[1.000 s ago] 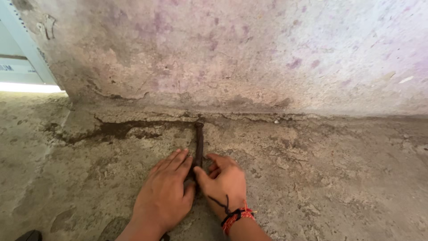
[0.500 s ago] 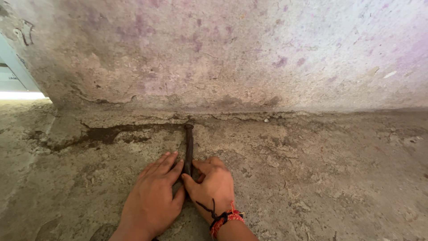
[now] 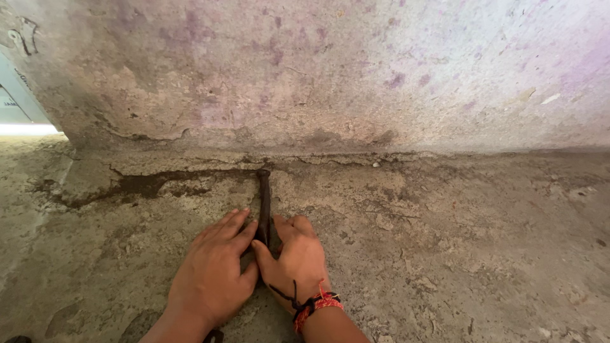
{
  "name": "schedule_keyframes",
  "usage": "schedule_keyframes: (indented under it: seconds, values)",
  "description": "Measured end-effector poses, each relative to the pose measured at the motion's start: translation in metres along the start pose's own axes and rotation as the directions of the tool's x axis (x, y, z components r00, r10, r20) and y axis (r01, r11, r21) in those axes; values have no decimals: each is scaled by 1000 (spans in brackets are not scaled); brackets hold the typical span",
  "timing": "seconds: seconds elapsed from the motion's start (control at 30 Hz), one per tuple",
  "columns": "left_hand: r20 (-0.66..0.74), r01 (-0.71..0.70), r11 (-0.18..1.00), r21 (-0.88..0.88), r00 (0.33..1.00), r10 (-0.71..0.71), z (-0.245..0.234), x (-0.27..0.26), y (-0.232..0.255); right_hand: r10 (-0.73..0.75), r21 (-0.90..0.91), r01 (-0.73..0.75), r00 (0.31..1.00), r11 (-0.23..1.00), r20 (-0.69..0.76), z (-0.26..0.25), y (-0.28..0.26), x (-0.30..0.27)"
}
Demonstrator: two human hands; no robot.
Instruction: The person cleans a metal file by dipping a grey cloth into a green cup of water and wiping the tool. They then switch to a red cloth to continue wiping the file. The person places the file into a crack in the concrete floor and then picks up a hammer to wipe it with the grey cloth.
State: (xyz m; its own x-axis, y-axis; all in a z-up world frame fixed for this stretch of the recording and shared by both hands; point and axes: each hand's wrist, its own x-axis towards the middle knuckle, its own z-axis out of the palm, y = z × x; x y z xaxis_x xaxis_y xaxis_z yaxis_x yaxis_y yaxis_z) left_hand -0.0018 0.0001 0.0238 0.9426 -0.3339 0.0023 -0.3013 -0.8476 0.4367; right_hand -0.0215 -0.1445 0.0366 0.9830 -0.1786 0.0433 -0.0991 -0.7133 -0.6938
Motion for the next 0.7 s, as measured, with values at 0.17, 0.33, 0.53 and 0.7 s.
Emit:
schedule_keyframes:
  seconds: [0.17,0.33,0.53,0.7]
  values:
    - [-7,-3,999,-33,1000,3,1,0,-2,14,15,-14,999,1000,-37,-1,3,1]
    - [-46,28,965,-262,998,-42,-5,-1,-9,83,94,-78,996,992,-42,-1,13,7]
    - [-50,85,863,-498,991,-126,1,-4,-20,10,46,-9,1000,999,-19,7,27,17]
    - [-95,-15,898,-439,995,-30,16,-9,-34,92,179,-88,996,980,-14,4,21,-3]
